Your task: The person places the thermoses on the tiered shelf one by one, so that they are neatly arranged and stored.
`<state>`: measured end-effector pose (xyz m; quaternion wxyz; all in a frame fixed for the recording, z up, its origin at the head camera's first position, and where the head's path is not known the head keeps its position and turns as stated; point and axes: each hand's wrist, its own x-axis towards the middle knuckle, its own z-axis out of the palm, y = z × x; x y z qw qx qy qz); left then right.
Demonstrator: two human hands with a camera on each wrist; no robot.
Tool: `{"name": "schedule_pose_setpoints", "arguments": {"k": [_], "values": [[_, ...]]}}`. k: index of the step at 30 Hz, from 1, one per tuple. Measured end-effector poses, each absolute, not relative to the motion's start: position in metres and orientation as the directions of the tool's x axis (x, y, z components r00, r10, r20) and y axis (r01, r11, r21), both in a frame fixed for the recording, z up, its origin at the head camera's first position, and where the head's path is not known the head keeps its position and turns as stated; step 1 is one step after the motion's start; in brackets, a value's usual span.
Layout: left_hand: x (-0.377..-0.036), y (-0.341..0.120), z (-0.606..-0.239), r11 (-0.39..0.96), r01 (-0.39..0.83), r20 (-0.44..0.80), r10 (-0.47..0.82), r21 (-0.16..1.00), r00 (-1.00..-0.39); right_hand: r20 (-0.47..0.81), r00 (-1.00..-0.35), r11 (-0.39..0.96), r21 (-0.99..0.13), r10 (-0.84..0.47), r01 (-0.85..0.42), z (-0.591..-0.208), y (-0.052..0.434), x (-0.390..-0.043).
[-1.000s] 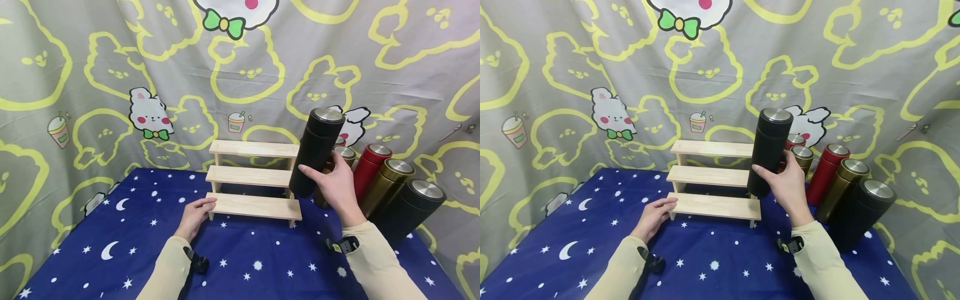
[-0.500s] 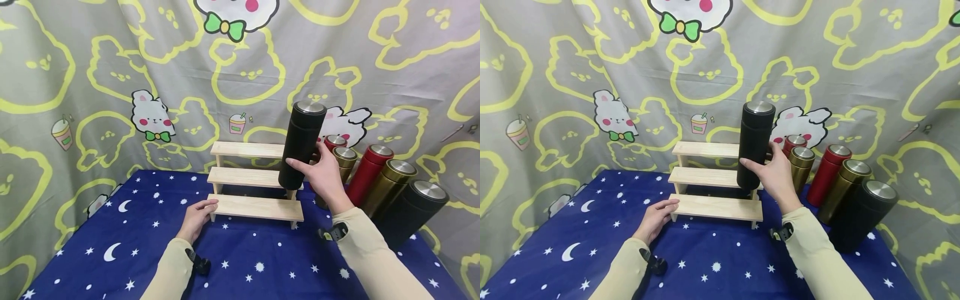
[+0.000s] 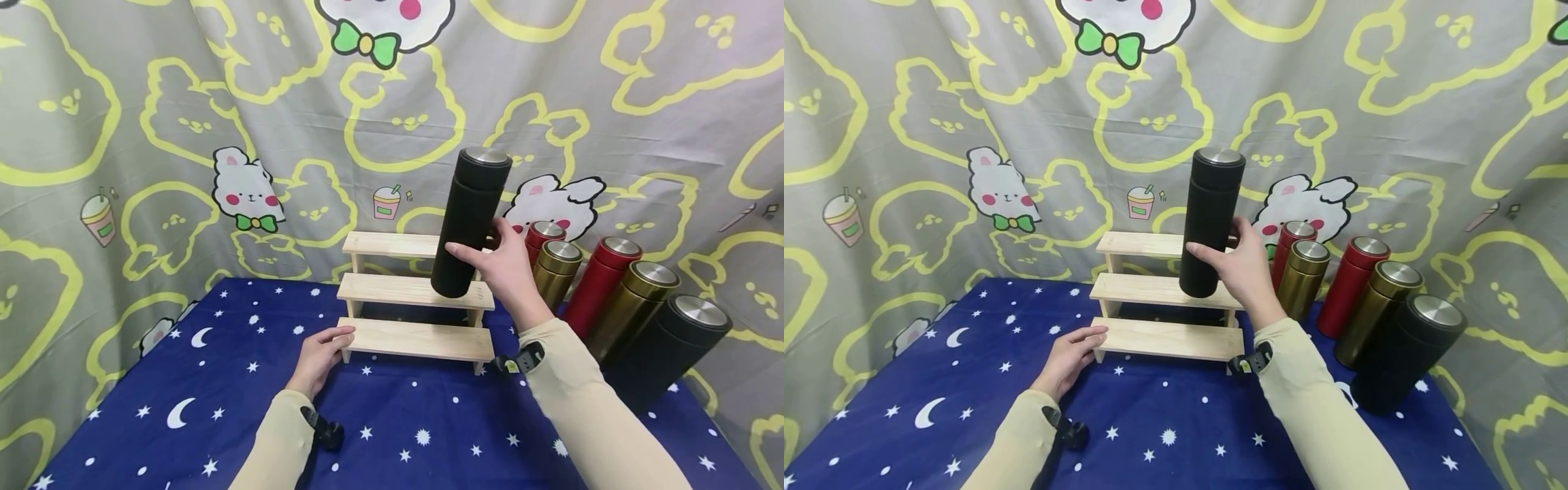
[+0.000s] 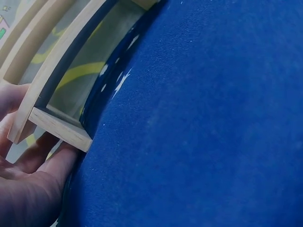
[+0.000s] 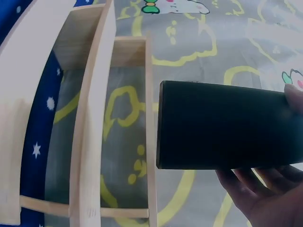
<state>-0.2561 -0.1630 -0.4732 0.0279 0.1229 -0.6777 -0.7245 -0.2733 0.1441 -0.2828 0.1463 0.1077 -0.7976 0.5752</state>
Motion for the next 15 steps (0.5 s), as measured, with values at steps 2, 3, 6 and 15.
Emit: {"name": "schedule_pose_setpoints", "arguments": {"k": [2,3,6,15], "values": [[-0.256,-0.164,-0.473,-0.067,-0.133,-0.144,-0.202,0.989,-0.969,0.363,-0.932,0.301,-0.887,-0.013,-0.349,-0.282,0.140,-0.276],[-0.256,-0.164,-0.473,-0.057,-0.135,-0.144,-0.197,0.989,-0.970,0.365,-0.931,0.297,-0.887,-0.018,-0.354,-0.282,0.138,-0.277],[-0.255,-0.165,-0.472,-0.013,-0.137,-0.137,-0.186,0.990,-0.973,0.365,-0.931,0.290,-0.887,-0.032,-0.358,-0.284,0.133,-0.281],[-0.257,-0.167,-0.473,0.011,-0.125,-0.121,-0.165,0.992,-0.979,0.346,-0.936,0.282,-0.894,-0.058,-0.348,-0.286,0.122,-0.289]]}}
